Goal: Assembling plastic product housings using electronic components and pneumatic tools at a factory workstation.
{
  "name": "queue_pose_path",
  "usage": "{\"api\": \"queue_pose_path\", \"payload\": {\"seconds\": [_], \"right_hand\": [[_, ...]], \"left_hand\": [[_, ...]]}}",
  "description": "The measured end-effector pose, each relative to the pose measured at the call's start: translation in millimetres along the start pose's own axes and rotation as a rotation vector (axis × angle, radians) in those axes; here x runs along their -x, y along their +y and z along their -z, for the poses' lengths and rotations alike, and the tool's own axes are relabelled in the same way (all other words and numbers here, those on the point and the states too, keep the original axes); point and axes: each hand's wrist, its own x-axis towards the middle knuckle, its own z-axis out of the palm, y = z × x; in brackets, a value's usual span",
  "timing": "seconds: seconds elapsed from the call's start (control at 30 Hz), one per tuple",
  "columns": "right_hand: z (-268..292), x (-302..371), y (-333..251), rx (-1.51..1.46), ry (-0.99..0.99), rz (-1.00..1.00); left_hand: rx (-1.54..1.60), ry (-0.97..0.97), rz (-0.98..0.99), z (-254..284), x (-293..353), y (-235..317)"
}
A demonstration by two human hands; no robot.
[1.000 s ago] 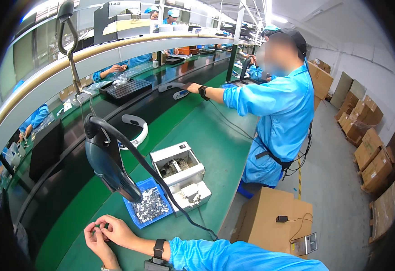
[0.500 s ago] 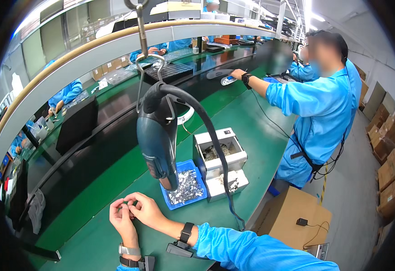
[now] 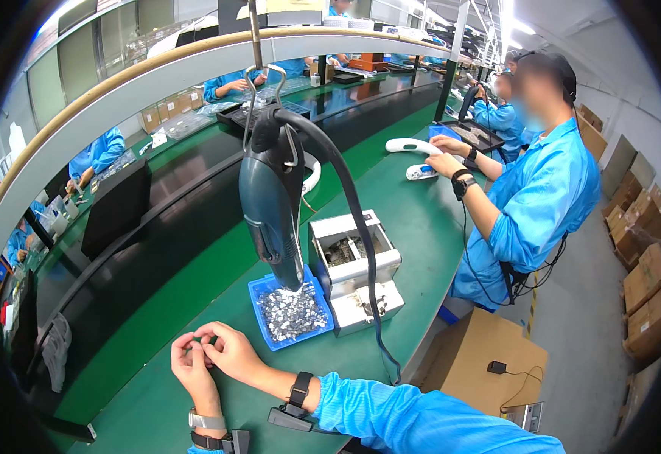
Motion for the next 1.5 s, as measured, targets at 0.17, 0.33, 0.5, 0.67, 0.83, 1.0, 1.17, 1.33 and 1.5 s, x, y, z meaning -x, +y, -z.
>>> {"api": "queue_pose_path", "payload": {"seconds": [0.17, 0.33, 0.5, 0.67, 0.83, 1.0, 1.17, 1.33, 1.5], "right_hand": [[-1.0, -1.7, 2.1, 0.013, 0.027, 0.072], [0.6, -1.0, -1.3, 0.033, 0.005, 0.036], [0.1, -0.2, -2.4, 0.005, 0.001, 0.036], [0.7, 0.7, -4.0, 0.010, 0.003, 0.036], [0.3, -0.1, -2.4, -0.018, -0.002, 0.012], [1.5, -0.6, -4.2, 0.016, 0.004, 0.041], [0.1, 0.0, -6.4, 0.004, 0.009, 0.031], [-0.3, -0.7, -2.7, 0.017, 0.011, 0.038], [-0.5, -1.0, -1.1, 0.023, 0.015, 0.042]], "left_hand": [[0.000, 0.024, -0.004, -3.6, -1.0, 2.7], [0.018, 0.034, -0.010, -4.9, 0.4, 4.6], [0.019, 0.038, 0.000, -4.9, 0.4, 5.8], [0.020, 0.045, 0.007, -5.9, 1.9, 6.8], [0.008, 0.039, 0.003, -6.0, 1.6, 7.6], [0.008, 0.027, 0.005, -6.0, 1.2, 7.9], [-0.003, 0.028, -0.002, -4.7, 0.8, 7.1], [0.008, 0.024, -0.003, -5.4, 0.8, 8.3], [0.031, 0.015, -0.004, -6.5, 0.6, 9.0]]}}
